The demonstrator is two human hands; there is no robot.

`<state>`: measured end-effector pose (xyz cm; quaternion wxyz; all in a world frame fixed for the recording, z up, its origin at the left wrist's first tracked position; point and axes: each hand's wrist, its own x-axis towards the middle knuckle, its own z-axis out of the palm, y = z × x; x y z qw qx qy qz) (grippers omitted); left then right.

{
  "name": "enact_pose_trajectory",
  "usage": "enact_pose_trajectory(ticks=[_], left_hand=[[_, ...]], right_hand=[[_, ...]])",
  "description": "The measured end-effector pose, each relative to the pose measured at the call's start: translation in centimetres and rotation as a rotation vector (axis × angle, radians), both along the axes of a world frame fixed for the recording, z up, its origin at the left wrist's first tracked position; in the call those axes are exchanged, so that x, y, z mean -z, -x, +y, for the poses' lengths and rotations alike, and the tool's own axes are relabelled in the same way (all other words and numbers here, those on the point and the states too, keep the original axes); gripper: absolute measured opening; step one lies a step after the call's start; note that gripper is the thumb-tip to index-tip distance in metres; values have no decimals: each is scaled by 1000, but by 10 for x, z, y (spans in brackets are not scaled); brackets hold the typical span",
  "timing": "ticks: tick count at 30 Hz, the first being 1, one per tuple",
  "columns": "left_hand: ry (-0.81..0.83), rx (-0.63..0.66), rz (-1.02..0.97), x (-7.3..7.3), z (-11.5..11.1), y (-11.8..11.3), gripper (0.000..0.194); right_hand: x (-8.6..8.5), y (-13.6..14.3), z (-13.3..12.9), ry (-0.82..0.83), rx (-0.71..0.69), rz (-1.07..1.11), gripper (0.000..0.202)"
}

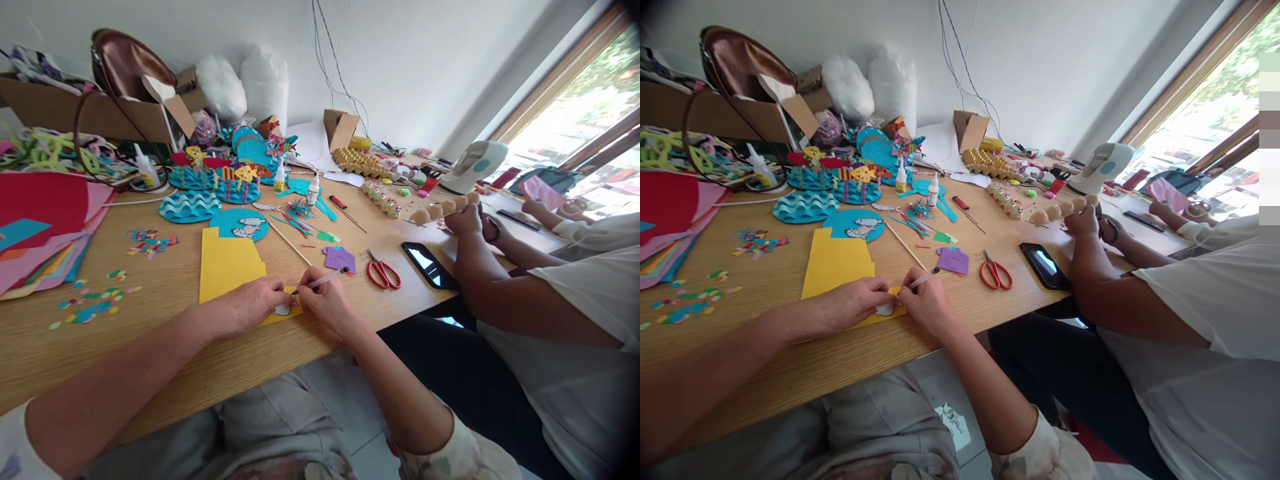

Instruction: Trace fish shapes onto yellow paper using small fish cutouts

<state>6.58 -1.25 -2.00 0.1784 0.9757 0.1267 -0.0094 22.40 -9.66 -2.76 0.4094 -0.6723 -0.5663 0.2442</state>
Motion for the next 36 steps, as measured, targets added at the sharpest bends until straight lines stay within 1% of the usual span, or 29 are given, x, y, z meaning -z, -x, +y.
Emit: enact_pose_trajectory(ticks=[3, 7, 10, 19, 25, 30, 36], left_hand=[[11, -17, -20, 2, -1, 1, 35], [5, -35, -52, 5, -3, 2, 25], [18, -37, -87, 5, -3, 3, 22], [71, -38, -99, 2, -5, 10, 27], [46, -48, -77, 6, -5, 10, 28], [49, -52, -107, 8, -7, 11, 28], [28, -48, -105, 6, -10, 12, 30]], right_hand=[[1, 0, 1, 0, -12, 1, 4], [1, 1, 2, -10, -27, 14, 5], [1, 3, 2, 0, -41, 33, 5], [-1, 3, 1, 19, -52, 40, 5], [-1, -2, 1, 25, 12, 102, 4], [0, -3, 2, 31, 6, 69, 5], [0, -3, 2, 30, 11, 11, 6]])
